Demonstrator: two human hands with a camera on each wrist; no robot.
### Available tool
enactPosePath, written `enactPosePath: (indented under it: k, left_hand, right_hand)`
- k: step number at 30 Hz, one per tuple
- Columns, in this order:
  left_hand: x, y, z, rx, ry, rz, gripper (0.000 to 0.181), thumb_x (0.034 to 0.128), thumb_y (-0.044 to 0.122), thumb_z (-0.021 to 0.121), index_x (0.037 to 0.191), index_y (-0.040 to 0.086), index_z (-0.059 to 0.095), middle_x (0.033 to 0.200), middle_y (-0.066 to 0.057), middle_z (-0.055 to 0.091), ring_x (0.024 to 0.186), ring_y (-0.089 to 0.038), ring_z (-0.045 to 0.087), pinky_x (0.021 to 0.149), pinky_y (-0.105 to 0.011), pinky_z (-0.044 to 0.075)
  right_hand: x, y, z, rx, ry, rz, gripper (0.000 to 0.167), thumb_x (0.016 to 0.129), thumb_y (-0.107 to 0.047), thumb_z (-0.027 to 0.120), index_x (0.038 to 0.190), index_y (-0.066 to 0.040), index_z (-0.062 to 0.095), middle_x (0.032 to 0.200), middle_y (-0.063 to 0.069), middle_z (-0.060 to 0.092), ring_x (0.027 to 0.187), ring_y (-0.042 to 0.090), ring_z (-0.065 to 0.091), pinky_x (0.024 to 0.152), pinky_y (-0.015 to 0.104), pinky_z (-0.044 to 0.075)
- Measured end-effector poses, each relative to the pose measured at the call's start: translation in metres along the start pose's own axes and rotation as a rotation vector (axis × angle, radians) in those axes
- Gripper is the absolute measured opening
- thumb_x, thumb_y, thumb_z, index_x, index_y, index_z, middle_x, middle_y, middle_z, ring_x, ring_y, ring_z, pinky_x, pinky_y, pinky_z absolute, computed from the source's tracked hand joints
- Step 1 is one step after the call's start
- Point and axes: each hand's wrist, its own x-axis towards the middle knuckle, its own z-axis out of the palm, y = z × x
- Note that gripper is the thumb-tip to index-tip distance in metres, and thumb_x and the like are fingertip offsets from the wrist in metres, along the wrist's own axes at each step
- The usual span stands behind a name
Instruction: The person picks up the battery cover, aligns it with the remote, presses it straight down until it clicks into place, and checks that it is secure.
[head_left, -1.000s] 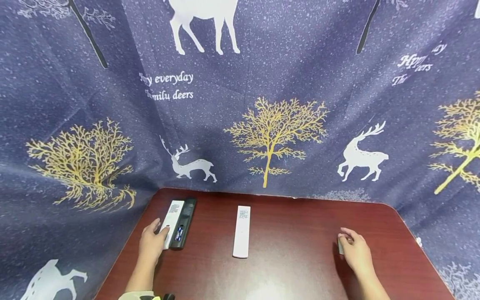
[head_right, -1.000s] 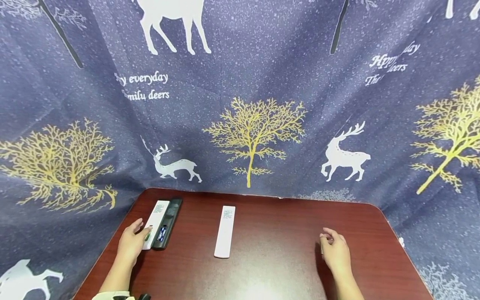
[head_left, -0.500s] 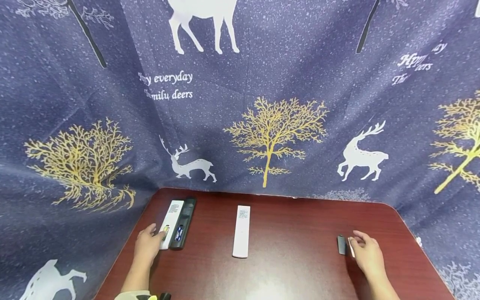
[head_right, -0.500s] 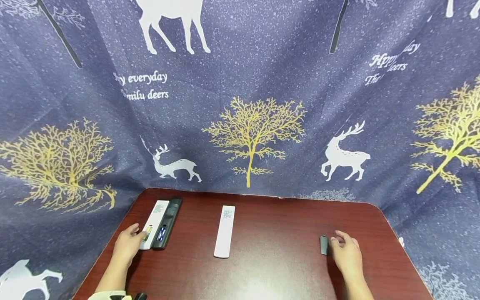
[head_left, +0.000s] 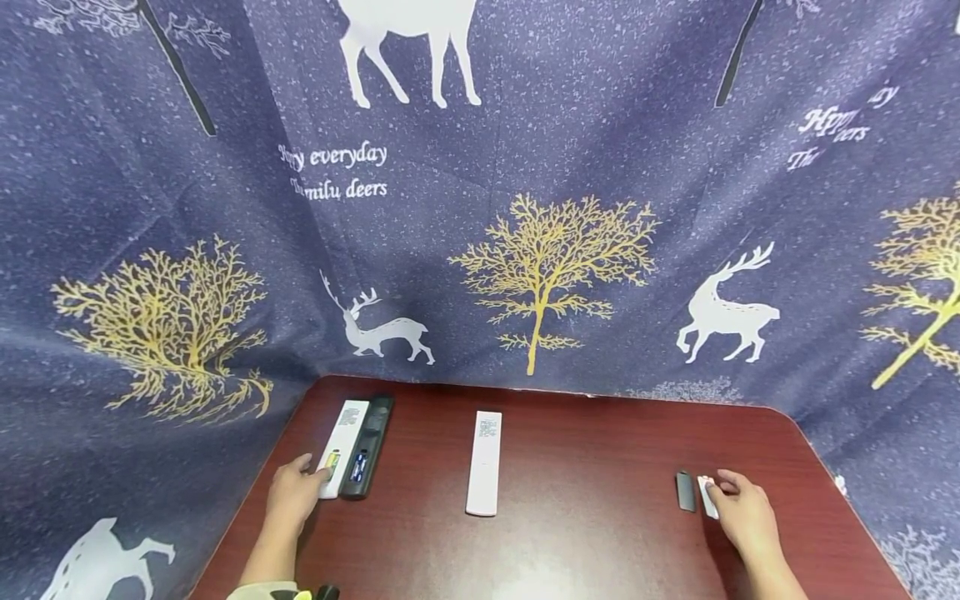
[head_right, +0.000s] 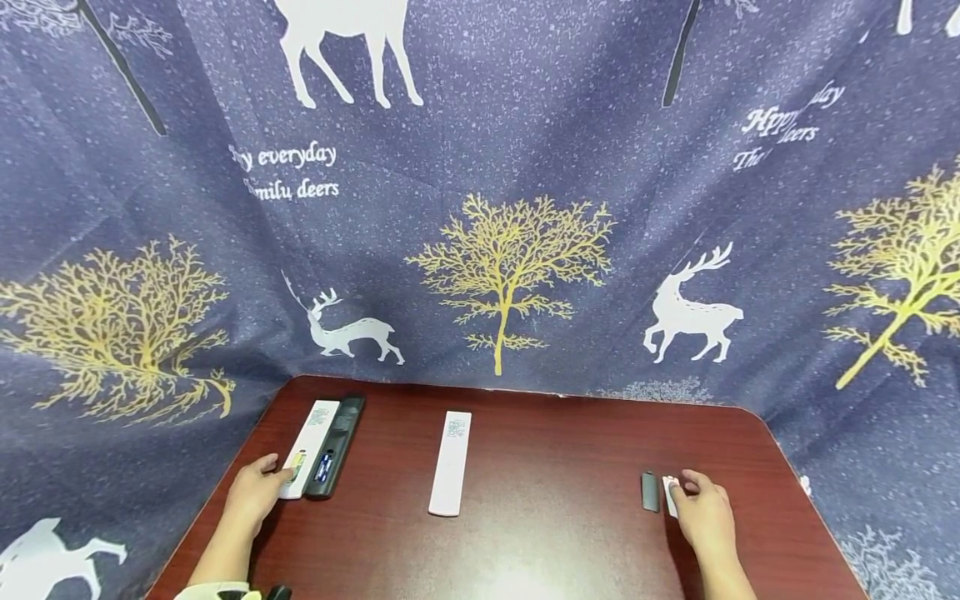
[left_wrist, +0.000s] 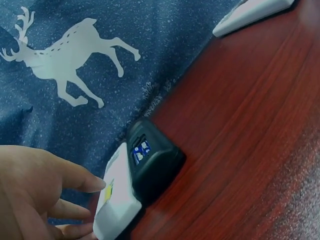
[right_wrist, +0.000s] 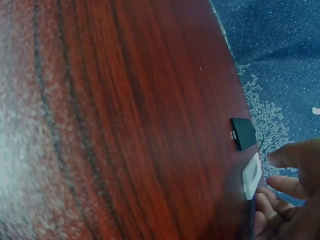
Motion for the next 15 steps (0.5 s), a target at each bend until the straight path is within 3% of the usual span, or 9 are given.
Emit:
enactPosePath:
  k: [8, 15]
  left_hand:
    - [0.0011, -0.0041, 0.0032, 0.041, 0.019, 0.035, 0.064, 0.0907, 0.019, 0.064, 0.138, -0.019, 0.046, 0.134, -0.042, 0.052, 0.124, -0.057, 0.049, 0.108, -0.063, 0.039]
    - [0.0009, -0.0057, 0.0060, -0.057, -0.010, 0.000, 0.068, 0.0922, 0.020, 0.065, 0.143, -0.018, 0.041, 0.138, -0.042, 0.049, 0.128, -0.056, 0.048, 0.111, -0.061, 0.038]
  right_hand:
    - [0.0009, 0.0004, 0.0000, -0.018, -0.029, -0.005, 0.053, 0.100, -0.026, 0.055, 0.139, 0.009, 0.047, 0.128, 0.035, 0.060, 0.121, 0.053, 0.050, 0.100, 0.062, 0.039]
    - [-0.0017, 0.0000, 0.0022, -0.034, -0.020, -0.032, 0.050, 0.099, -0.022, 0.056, 0.136, 0.011, 0.050, 0.120, 0.033, 0.064, 0.118, 0.050, 0.052, 0.097, 0.060, 0.040]
